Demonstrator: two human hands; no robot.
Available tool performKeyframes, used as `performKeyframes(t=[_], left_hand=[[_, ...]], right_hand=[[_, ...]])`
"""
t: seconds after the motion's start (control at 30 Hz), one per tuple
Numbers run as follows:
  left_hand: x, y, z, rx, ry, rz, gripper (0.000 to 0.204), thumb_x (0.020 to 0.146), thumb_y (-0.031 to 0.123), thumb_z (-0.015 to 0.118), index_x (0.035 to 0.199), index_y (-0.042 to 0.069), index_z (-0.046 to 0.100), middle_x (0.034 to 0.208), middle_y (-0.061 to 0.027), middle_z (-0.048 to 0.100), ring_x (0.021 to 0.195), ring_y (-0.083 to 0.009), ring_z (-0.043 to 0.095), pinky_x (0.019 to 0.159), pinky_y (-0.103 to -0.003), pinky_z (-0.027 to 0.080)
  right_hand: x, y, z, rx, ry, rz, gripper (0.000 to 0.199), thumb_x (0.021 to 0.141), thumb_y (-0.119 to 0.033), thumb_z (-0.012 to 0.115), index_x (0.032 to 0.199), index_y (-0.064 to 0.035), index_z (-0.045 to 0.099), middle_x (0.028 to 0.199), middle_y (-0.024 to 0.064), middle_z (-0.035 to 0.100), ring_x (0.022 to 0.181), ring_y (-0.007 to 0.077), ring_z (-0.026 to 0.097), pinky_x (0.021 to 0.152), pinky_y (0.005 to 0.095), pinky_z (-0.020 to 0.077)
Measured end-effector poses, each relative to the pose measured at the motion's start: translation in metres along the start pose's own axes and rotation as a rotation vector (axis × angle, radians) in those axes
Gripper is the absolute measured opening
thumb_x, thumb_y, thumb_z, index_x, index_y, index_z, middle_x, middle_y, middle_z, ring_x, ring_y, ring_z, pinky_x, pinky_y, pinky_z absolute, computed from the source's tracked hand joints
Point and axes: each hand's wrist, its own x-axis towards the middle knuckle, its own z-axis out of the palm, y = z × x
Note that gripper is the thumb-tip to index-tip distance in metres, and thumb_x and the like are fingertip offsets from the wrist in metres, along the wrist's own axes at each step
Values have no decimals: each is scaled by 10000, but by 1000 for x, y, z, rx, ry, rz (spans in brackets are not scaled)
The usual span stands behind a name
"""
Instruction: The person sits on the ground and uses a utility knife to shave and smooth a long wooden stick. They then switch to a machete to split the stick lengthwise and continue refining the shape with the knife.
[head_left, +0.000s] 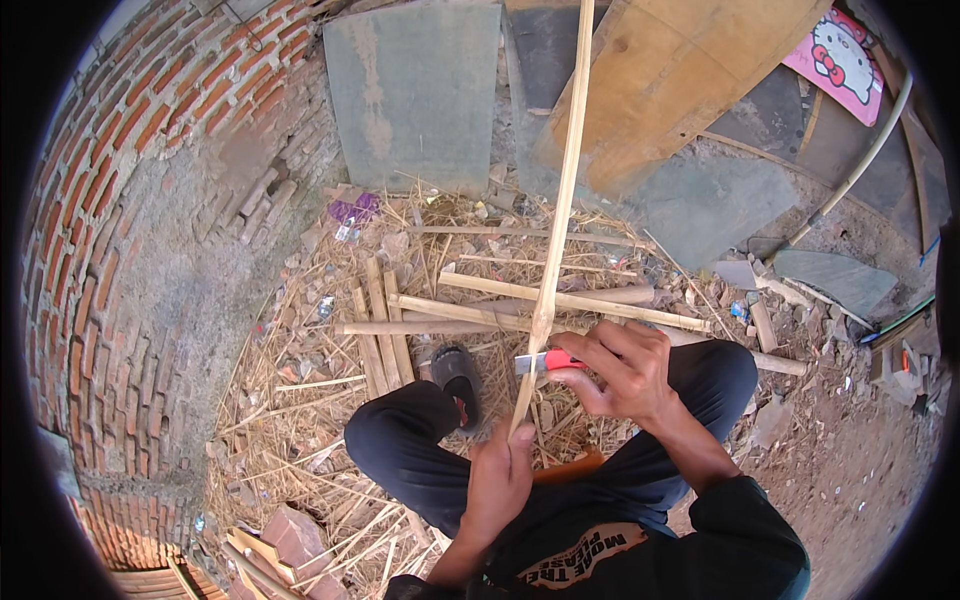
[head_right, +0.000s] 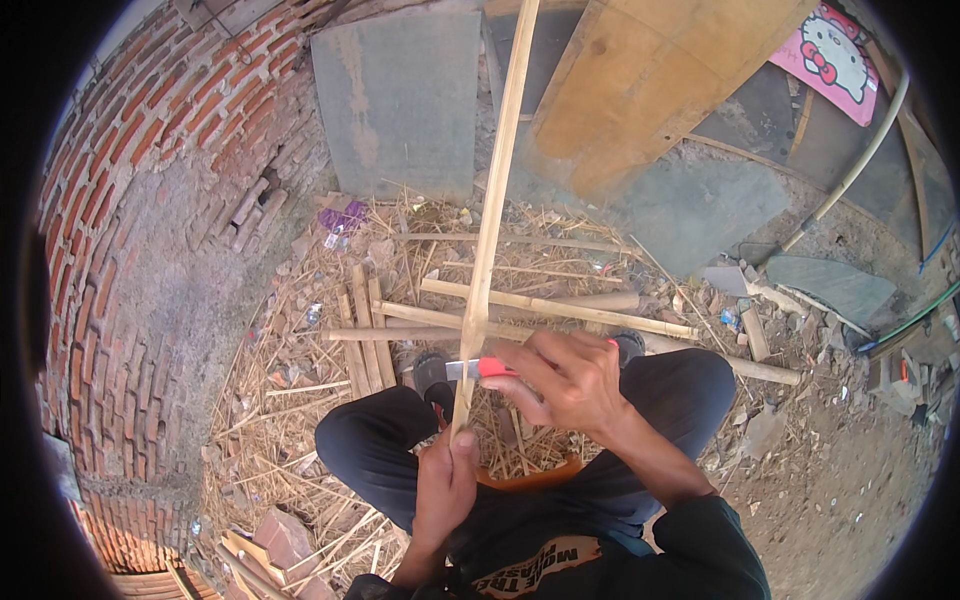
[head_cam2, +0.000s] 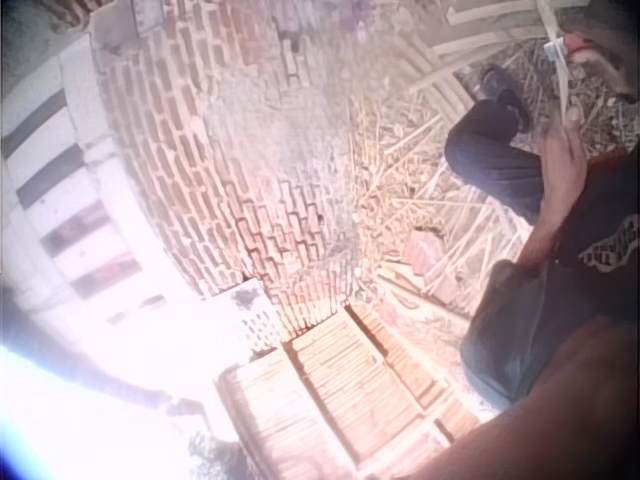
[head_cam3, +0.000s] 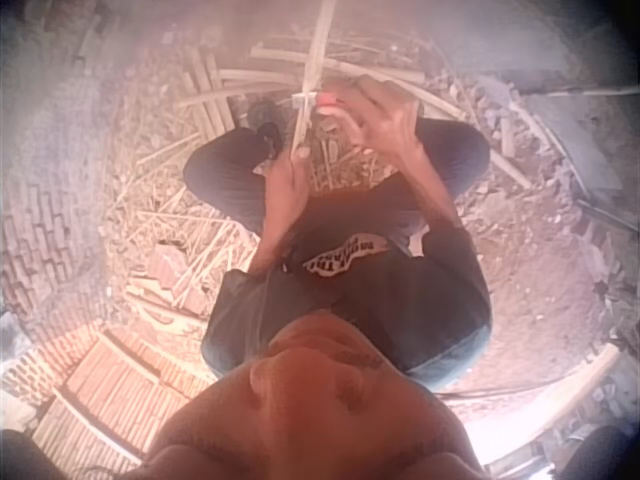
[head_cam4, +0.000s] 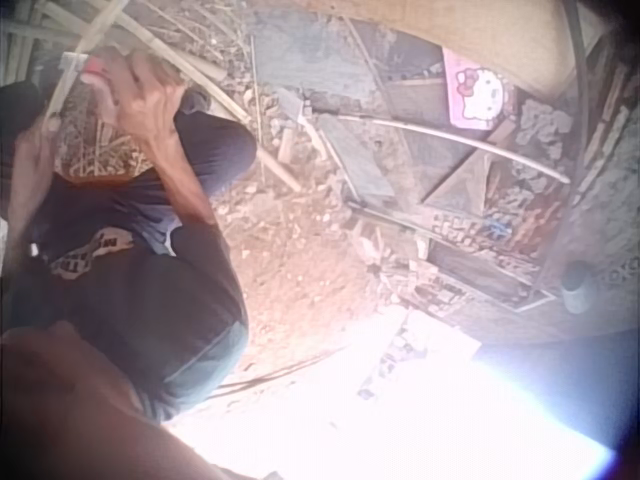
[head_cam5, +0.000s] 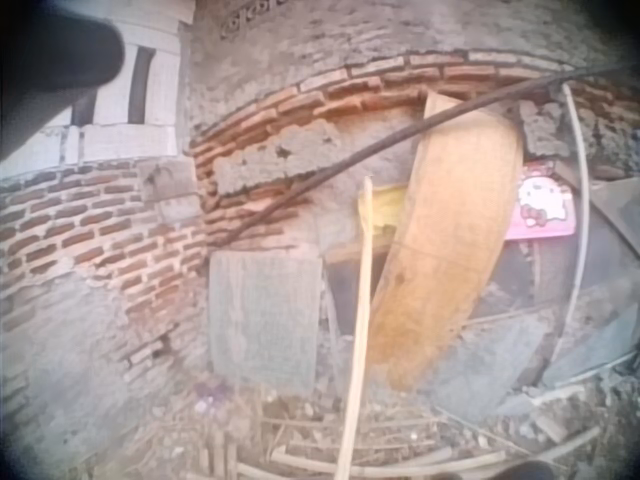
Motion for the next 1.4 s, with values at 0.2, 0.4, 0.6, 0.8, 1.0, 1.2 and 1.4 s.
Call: performKeyframes(t=[0.2, 0.4, 0.6, 0.8, 1.0, 1.2, 1.4], left_hand=[[-1, 0, 1, 56, 42, 53, 305, 1126, 247, 512, 994, -12, 605, 633, -171, 557, 568, -363, 622, 543, -452, 453], [7, -10, -16, 362, 125, 97, 245, 1075, 241, 613, 991, 12, 593, 645, -223, 605, 614, -457, 653, 549, -531, 471], [14, -4, -25, 162, 5, 155, 276, 1051, 251, 659, 1002, -1, 558, 664, -235, 586, 643, -475, 639, 550, -500, 465], [26, -8, -28, 185, 195, 206, 375, 1082, 337, 598, 976, -12, 512, 650, -232, 534, 642, -493, 612, 557, -482, 461], [35, -29, -24, 346, 297, 232, 386, 1096, 356, 555, 947, 1, 526, 681, -194, 590, 608, -425, 622, 553, -466, 467], [37, -13, -16, 502, 292, 223, 327, 1027, 317, 694, 952, 31, 556, 701, -211, 624, 622, -450, 640, 542, -503, 474], [34, -19, -8, 504, 284, 191, 319, 1024, 293, 700, 928, 22, 562, 664, -216, 603, 616, -439, 638, 544, -480, 460]], right_hand=[[2, -3, -1, -4, -15, 1, 318, 752, -355, 893, 990, -160, 816, 682, -24, 581, 542, 148, 585, 489, 305, 447], [6, -2, -9, 92, -134, 55, 294, 783, -327, 886, 1001, -147, 804, 716, 3, 626, 570, 191, 619, 517, 321, 474], [6, 7, -14, 537, -303, 250, 257, 800, -221, 878, 989, -95, 759, 843, 57, 722, 676, 249, 696, 601, 339, 531], [-35, 5, 13, 669, -201, 337, 189, 854, -181, 834, 972, -69, 739, 824, 88, 699, 690, 195, 691, 614, 320, 507], [-12, -13, 14, 1193, -128, 820, 492, 1012, -155, 729, 1441, 15, 557, 959, 55, 754, 873, 107, 661, 796, 274, 499], [5, -22, 26, 774, -168, 624, 363, 1014, -138, 715, 1321, 31, 622, 963, 104, 766, 834, 133, 709, 779, 315, 549], [0, -8, 12, 798, -376, 715, 194, 1023, -132, 687, 1149, 16, 689, 859, 158, 731, 749, 252, 703, 733, 368, 538]])
